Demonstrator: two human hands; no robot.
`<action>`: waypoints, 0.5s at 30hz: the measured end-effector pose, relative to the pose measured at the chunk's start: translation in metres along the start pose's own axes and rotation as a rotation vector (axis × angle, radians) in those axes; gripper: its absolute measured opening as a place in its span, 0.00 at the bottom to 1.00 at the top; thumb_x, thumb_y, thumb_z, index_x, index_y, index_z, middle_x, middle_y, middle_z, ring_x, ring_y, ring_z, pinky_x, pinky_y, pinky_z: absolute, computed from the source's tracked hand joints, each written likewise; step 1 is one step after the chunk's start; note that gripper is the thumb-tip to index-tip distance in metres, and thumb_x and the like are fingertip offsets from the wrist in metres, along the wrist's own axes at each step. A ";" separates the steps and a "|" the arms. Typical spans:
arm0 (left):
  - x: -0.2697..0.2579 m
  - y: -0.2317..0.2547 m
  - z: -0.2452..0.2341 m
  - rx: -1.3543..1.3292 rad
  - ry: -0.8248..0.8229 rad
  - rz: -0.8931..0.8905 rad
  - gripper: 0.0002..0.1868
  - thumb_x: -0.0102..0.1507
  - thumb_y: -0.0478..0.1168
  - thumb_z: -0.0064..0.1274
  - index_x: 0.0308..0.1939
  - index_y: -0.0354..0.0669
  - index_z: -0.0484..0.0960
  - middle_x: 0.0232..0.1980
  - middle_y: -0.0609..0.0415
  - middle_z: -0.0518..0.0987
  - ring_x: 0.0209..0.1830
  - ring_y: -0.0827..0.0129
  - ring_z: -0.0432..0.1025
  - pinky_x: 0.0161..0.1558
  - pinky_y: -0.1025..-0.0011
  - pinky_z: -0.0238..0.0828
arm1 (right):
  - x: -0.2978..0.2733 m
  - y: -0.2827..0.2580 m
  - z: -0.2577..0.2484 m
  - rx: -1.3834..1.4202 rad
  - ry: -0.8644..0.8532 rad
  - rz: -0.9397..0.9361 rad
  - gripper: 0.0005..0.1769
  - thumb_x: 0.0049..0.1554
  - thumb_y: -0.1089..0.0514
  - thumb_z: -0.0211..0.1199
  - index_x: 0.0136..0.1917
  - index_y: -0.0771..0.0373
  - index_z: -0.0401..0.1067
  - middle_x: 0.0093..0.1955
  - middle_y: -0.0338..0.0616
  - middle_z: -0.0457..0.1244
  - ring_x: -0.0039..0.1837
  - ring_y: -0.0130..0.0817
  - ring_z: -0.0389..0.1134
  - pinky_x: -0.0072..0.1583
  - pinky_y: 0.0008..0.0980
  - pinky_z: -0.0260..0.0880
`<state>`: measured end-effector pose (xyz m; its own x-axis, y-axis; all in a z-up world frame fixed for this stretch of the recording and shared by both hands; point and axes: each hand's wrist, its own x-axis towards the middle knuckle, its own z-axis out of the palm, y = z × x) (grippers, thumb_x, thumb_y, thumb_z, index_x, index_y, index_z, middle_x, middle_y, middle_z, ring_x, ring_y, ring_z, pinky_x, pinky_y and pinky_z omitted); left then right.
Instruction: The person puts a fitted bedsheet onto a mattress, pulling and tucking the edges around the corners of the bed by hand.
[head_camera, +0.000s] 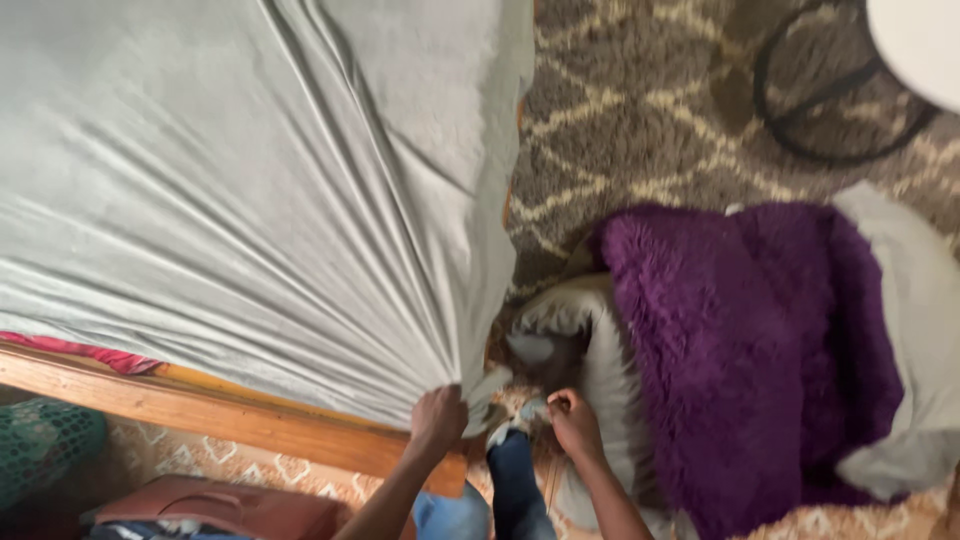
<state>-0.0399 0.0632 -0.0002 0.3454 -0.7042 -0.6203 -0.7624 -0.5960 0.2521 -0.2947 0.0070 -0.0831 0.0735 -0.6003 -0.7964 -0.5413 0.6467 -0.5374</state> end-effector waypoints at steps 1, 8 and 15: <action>-0.004 -0.003 -0.002 -0.036 -0.002 -0.026 0.12 0.61 0.46 0.52 0.39 0.42 0.81 0.45 0.40 0.82 0.48 0.42 0.76 0.51 0.46 0.72 | 0.001 -0.010 -0.004 0.048 -0.013 -0.028 0.07 0.58 0.61 0.59 0.49 0.61 0.75 0.40 0.43 0.71 0.41 0.30 0.71 0.45 0.31 0.71; 0.014 0.017 0.004 -0.112 0.002 -0.214 0.13 0.64 0.45 0.48 0.47 0.42 0.77 0.50 0.40 0.81 0.53 0.45 0.76 0.55 0.49 0.72 | 0.013 -0.075 -0.018 0.440 -0.162 -0.023 0.10 0.60 0.56 0.64 0.53 0.62 0.73 0.45 0.41 0.69 0.44 0.26 0.68 0.44 0.30 0.70; 0.010 0.039 -0.028 -0.378 -0.081 -0.208 0.17 0.65 0.48 0.49 0.49 0.40 0.79 0.51 0.42 0.80 0.51 0.47 0.76 0.54 0.54 0.72 | -0.003 -0.129 -0.012 0.227 -0.152 0.011 0.11 0.58 0.55 0.66 0.51 0.61 0.74 0.45 0.38 0.67 0.46 0.25 0.69 0.48 0.29 0.72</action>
<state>-0.0504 0.0223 0.0245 0.4149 -0.5312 -0.7387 -0.4226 -0.8315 0.3606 -0.2353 -0.0801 -0.0081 0.2025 -0.5266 -0.8256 -0.3426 0.7517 -0.5635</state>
